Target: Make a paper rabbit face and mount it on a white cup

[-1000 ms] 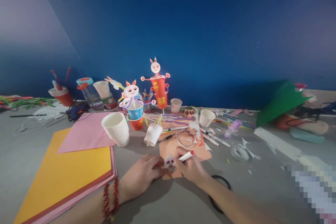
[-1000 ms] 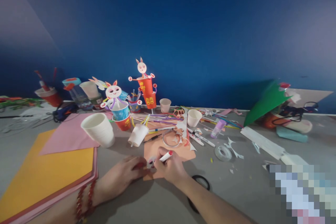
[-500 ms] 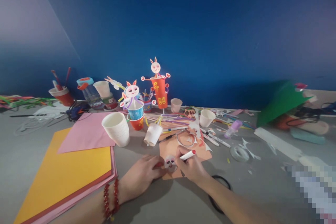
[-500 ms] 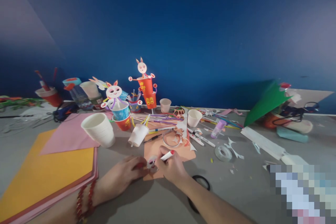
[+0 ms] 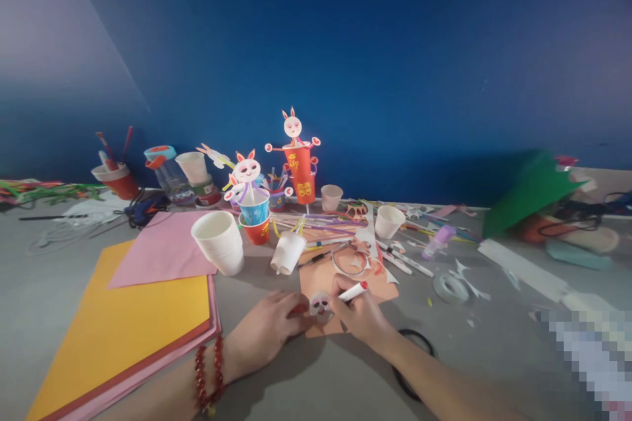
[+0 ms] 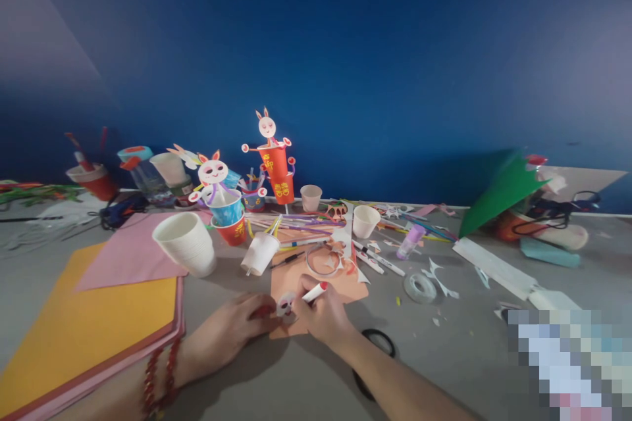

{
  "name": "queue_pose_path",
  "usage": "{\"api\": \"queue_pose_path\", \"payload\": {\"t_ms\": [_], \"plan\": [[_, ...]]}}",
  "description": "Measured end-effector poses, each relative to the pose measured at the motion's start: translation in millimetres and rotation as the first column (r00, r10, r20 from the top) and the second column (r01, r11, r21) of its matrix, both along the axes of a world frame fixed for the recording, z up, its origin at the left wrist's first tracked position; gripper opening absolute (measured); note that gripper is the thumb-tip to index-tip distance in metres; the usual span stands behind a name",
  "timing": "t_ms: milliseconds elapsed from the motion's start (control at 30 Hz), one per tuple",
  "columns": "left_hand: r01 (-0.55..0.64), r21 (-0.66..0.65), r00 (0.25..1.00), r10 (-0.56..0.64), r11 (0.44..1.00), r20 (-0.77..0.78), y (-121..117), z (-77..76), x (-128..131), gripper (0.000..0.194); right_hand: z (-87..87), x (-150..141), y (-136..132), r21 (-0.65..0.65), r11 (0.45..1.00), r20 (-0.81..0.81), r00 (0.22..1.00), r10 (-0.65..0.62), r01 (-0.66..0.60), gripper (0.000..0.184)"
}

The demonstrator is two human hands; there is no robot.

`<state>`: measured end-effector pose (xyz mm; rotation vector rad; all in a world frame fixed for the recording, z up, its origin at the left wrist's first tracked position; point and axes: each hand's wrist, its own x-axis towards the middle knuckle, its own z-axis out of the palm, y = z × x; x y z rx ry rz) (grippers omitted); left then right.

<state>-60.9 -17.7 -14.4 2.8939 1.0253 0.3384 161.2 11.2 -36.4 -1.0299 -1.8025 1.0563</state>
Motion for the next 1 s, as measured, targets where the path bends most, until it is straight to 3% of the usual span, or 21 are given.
{"api": "queue_pose_path", "payload": {"t_ms": [233, 1000], "plan": [[-0.001, -0.006, 1.0, 0.001, 1.0, 0.015, -0.4, 0.3, 0.0, 0.028, -0.9, 0.3, 0.4, 0.03, 1.0, 0.063, 0.998, -0.01, 0.009, 0.019], [-0.005, -0.008, 1.0, 0.005, 1.0, -0.001, -0.3, 0.0, -0.2, 0.03, -1.8, -0.2, 0.6, 0.016, 1.0, 0.016, 1.0, -0.014, 0.013, 0.019]]}}
